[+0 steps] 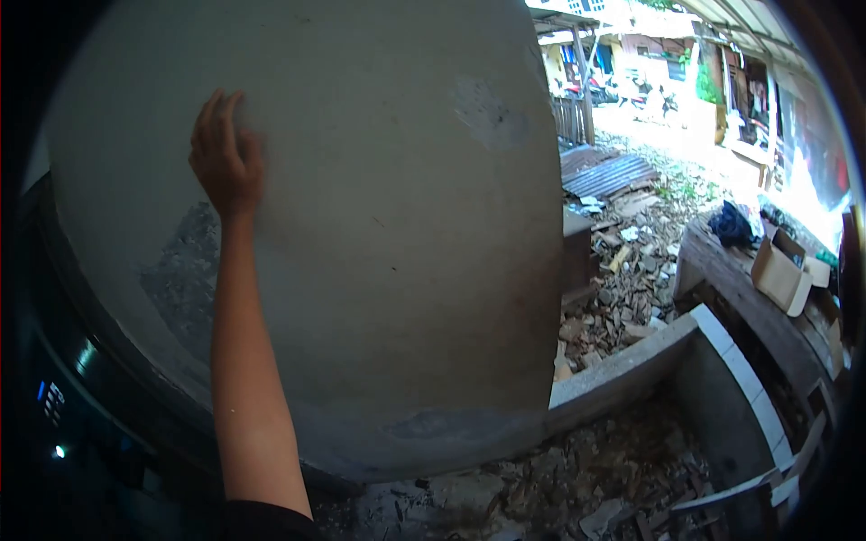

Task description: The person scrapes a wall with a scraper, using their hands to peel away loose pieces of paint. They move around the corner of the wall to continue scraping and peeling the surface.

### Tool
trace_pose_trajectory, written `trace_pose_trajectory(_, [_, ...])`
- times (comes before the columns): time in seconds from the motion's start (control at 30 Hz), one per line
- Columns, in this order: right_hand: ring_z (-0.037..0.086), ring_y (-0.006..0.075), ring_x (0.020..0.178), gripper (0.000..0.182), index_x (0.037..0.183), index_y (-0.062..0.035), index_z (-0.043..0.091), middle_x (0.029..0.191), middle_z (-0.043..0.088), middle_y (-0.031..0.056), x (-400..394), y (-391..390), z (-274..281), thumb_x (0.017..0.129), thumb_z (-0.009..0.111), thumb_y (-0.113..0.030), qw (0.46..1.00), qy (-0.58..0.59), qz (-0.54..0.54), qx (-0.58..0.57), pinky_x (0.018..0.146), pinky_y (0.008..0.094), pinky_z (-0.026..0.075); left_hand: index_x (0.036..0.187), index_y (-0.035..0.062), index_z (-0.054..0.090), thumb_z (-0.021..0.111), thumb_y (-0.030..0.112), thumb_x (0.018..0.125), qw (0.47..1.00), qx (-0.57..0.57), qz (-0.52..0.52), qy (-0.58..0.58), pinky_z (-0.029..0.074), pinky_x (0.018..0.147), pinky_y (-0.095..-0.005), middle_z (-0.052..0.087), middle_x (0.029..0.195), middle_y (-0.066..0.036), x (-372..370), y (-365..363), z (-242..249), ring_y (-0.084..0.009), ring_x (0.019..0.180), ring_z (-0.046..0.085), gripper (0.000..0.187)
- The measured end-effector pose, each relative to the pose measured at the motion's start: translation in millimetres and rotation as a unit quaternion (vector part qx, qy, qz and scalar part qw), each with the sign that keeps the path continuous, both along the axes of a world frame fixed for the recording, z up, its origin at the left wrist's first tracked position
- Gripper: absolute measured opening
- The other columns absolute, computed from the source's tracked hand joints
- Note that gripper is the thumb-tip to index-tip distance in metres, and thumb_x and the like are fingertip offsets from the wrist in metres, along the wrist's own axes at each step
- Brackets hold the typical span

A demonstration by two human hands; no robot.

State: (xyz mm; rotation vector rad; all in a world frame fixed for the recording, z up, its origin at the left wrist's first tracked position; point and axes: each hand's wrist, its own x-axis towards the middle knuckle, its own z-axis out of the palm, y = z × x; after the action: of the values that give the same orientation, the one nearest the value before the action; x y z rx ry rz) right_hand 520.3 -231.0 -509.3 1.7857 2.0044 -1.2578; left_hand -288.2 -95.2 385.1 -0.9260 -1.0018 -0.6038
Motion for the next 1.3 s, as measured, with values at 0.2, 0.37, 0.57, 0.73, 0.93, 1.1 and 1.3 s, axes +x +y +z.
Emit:
trace_pose_trajectory(0.2, [0.060, 0.0441, 0.116, 0.048, 0.120, -0.0016, 0.064, 0.120, 0.066, 0.0241, -199, 151, 73, 0.073, 0.060, 0.006, 0.957, 0.154, 0.093, 0.226, 0.101, 0.0459, 0.049, 0.142, 0.0195, 0.054, 0.046, 0.025, 0.101, 1.000, -0.003, 0.001, -0.003, 0.040, 0.110, -0.0486, 0.052, 0.148, -0.008, 6, 0, 2, -0.0314, 0.137, 0.049, 0.042])
trace_pose_trajectory(0.37, [0.049, 0.0389, 0.135, 0.058, 0.147, -0.0013, 0.048, 0.148, 0.050, 0.0213, -340, 254, 398, 0.090, 0.052, 0.003, 0.756, 0.264, 0.088, 0.592, 0.110, 0.0445, 0.044, 0.141, 0.0234, 0.054, 0.045, 0.025, 0.098, 1.000, -0.008, -0.015, 0.005, 0.042, 0.105, -0.0512, 0.050, 0.149, -0.005, 1, -1, 4, -0.0292, 0.137, 0.048, 0.044])
trace_pose_trajectory(0.57, [0.055, 0.0317, 0.099, 0.073, 0.152, -0.0095, 0.045, 0.130, 0.051, 0.0135, -406, 319, 630, 0.082, 0.064, 0.001, 0.524, 0.251, 0.133, 0.803, 0.077, 0.0397, 0.056, 0.141, 0.0183, 0.054, 0.045, 0.021, 0.100, 1.000, -0.012, -0.014, -0.011, 0.041, 0.108, -0.0501, 0.052, 0.147, -0.008, 10, -2, 2, -0.0323, 0.137, 0.048, 0.042])
trace_pose_trajectory(0.73, [0.055, 0.0265, 0.100, 0.072, 0.146, -0.0059, 0.051, 0.127, 0.051, 0.0108, -447, 333, 717, 0.078, 0.072, -0.003, 0.442, 0.242, 0.165, 0.848, 0.077, 0.0370, 0.059, 0.141, 0.0189, 0.054, 0.044, 0.023, 0.099, 1.000, -0.012, -0.015, -0.015, 0.039, 0.109, -0.0509, 0.050, 0.149, -0.009, 8, -3, 1, -0.0323, 0.138, 0.047, 0.043])
trace_pose_trajectory(0.93, [0.055, 0.0246, 0.100, 0.067, 0.142, -0.0047, 0.054, 0.123, 0.051, 0.0090, -468, 338, 739, 0.078, 0.073, -0.005, 0.416, 0.223, 0.173, 0.865, 0.077, 0.0353, 0.060, 0.141, 0.0213, 0.054, 0.044, 0.024, 0.097, 0.999, -0.005, -0.015, -0.028, 0.037, 0.111, -0.0509, 0.049, 0.149, -0.007, 3, -2, 0, -0.0306, 0.139, 0.045, 0.045])
trace_pose_trajectory(1.1, [0.055, 0.0238, 0.099, 0.066, 0.141, -0.0062, 0.056, 0.121, 0.051, 0.0078, -470, 334, 748, 0.077, 0.073, -0.004, 0.421, 0.221, 0.168, 0.863, 0.072, 0.0334, 0.061, 0.142, 0.0232, 0.054, 0.045, 0.023, 0.096, 0.999, -0.007, -0.019, -0.029, 0.036, 0.112, -0.0503, 0.048, 0.150, -0.005, 2, -1, 1, -0.0296, 0.140, 0.045, 0.047])
trace_pose_trajectory(1.3, [0.056, 0.0219, 0.095, 0.065, 0.140, -0.0065, 0.057, 0.115, 0.054, 0.0069, -469, 335, 738, 0.077, 0.072, -0.003, 0.408, 0.203, 0.160, 0.876, 0.066, 0.0312, 0.060, 0.142, 0.0241, 0.054, 0.045, 0.024, 0.096, 0.999, -0.002, -0.021, -0.028, 0.036, 0.113, -0.0508, 0.048, 0.150, -0.005, 0, -1, 1, -0.0291, 0.140, 0.045, 0.047])
